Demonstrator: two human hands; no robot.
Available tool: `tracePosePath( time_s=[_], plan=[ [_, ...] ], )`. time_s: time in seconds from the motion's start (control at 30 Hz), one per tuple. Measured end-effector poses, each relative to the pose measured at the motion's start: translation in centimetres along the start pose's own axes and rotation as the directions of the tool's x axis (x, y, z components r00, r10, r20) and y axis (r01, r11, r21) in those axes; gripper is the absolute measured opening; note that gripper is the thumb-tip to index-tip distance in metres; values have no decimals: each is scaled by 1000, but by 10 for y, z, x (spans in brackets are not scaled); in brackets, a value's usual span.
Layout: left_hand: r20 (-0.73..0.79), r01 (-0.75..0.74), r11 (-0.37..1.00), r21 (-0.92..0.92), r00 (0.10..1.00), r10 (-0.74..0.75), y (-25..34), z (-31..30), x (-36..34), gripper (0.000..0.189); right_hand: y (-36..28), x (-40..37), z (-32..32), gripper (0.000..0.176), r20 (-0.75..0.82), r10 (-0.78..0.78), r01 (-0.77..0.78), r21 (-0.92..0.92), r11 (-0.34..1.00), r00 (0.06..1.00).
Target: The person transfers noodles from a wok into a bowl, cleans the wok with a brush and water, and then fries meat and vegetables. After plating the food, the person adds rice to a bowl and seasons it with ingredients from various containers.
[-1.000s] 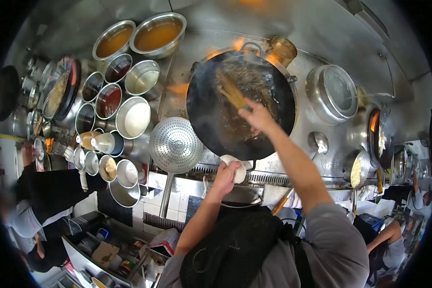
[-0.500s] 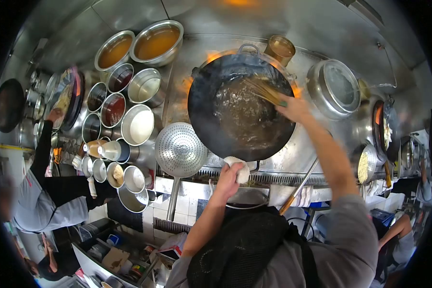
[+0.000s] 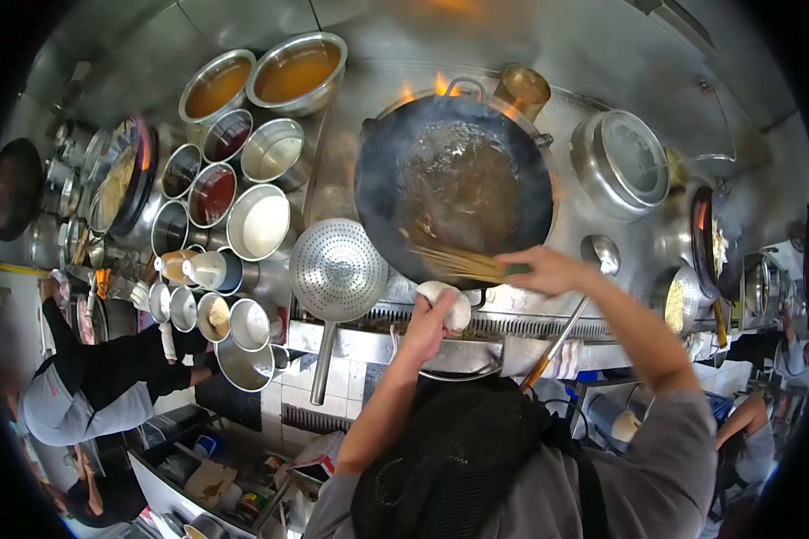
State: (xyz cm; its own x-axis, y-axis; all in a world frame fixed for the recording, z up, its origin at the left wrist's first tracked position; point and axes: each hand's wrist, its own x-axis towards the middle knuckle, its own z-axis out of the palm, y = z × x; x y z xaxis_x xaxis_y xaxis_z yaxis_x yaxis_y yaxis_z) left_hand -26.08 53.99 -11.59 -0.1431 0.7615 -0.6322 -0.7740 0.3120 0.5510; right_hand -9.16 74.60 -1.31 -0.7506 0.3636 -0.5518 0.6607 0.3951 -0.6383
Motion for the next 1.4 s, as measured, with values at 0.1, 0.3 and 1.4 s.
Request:
tracePosePath(
  time_s=[0.1,0.3,1.4],
  plan=[
    [10,-38,999,11,999,38,-11,1,11,28,-8,-1,-81,56,90,386,-368,-164,915,918],
    [41,-27,996,-91,999,31,-17,-1,18,24,-34,74,-20,58,-245,278,-264,91,960,929],
    [50,-4,986,-169,999,12,-8,-4,8,29,-46,131,23,65,-336,290,-18,626,779,896]
  ],
)
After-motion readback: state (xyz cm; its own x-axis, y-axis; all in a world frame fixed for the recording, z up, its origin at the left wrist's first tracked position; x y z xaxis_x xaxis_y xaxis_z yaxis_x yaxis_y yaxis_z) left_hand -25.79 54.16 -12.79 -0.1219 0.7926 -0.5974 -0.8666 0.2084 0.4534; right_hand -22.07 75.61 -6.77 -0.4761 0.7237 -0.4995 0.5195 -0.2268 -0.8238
